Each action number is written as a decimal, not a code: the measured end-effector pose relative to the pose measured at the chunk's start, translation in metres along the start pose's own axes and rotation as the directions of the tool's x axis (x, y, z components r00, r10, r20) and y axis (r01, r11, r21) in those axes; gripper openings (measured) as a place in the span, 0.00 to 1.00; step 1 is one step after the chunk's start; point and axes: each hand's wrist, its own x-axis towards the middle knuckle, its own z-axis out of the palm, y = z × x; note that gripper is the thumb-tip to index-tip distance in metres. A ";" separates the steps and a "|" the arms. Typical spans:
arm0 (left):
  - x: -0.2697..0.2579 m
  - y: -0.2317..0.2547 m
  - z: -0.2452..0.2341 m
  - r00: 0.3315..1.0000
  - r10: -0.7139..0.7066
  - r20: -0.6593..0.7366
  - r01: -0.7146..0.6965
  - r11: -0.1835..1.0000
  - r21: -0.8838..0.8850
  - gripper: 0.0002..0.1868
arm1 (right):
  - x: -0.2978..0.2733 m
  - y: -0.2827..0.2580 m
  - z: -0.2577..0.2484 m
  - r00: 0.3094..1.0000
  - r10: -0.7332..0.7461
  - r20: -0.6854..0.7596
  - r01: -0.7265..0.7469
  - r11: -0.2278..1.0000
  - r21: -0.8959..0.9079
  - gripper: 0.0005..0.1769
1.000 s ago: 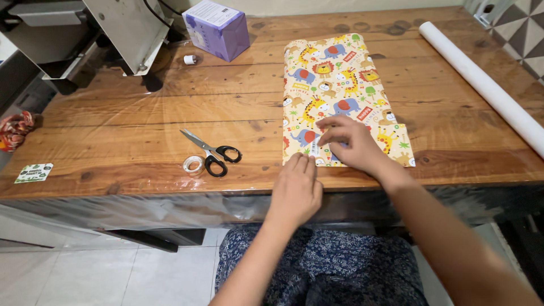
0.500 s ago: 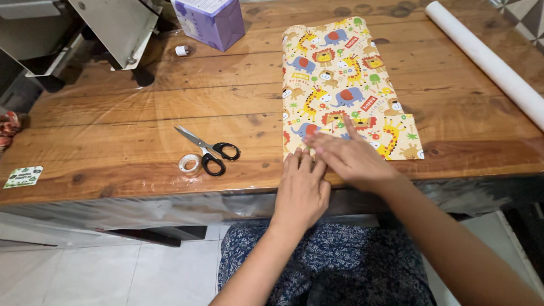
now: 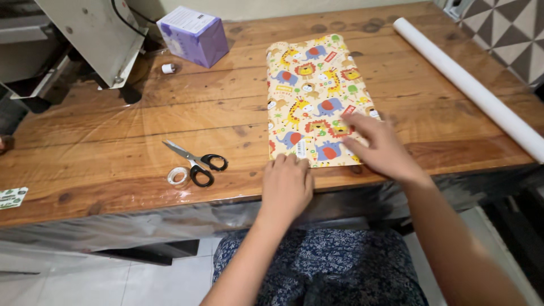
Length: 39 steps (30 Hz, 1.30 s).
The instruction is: The person wraps a rectangular item with patterned wrapping paper on a wooden table. They fold the paper edges, smooth the surface, apply clear tape to secure the folds, and use scissors to cut tape as needed. The wrapped item remains on the table at the end.
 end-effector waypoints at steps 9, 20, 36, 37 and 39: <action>0.066 0.041 0.037 0.942 0.332 -0.056 -0.322 0.937 0.134 0.15 | -0.064 0.012 -0.026 0.912 0.189 -0.364 -0.286 0.929 -0.233 0.24; 0.069 0.032 0.074 0.956 0.273 -0.110 -0.285 0.952 -0.111 0.26 | -0.066 0.039 -0.007 0.883 0.342 -0.320 -0.267 0.929 0.256 0.17; 0.089 0.026 0.069 0.994 -0.059 0.093 0.095 0.888 -0.451 0.17 | -0.066 0.028 -0.022 0.947 -0.123 -0.298 0.139 0.990 0.031 0.14; 0.088 0.027 0.069 0.998 -0.054 0.039 0.066 0.895 -0.441 0.19 | -0.066 0.026 -0.023 0.943 -0.155 -0.296 0.162 0.987 -0.001 0.15; 0.086 0.032 0.070 0.997 -0.038 -0.066 0.007 0.908 -0.420 0.26 | -0.068 0.022 -0.025 0.945 -0.170 -0.278 0.170 0.985 -0.024 0.17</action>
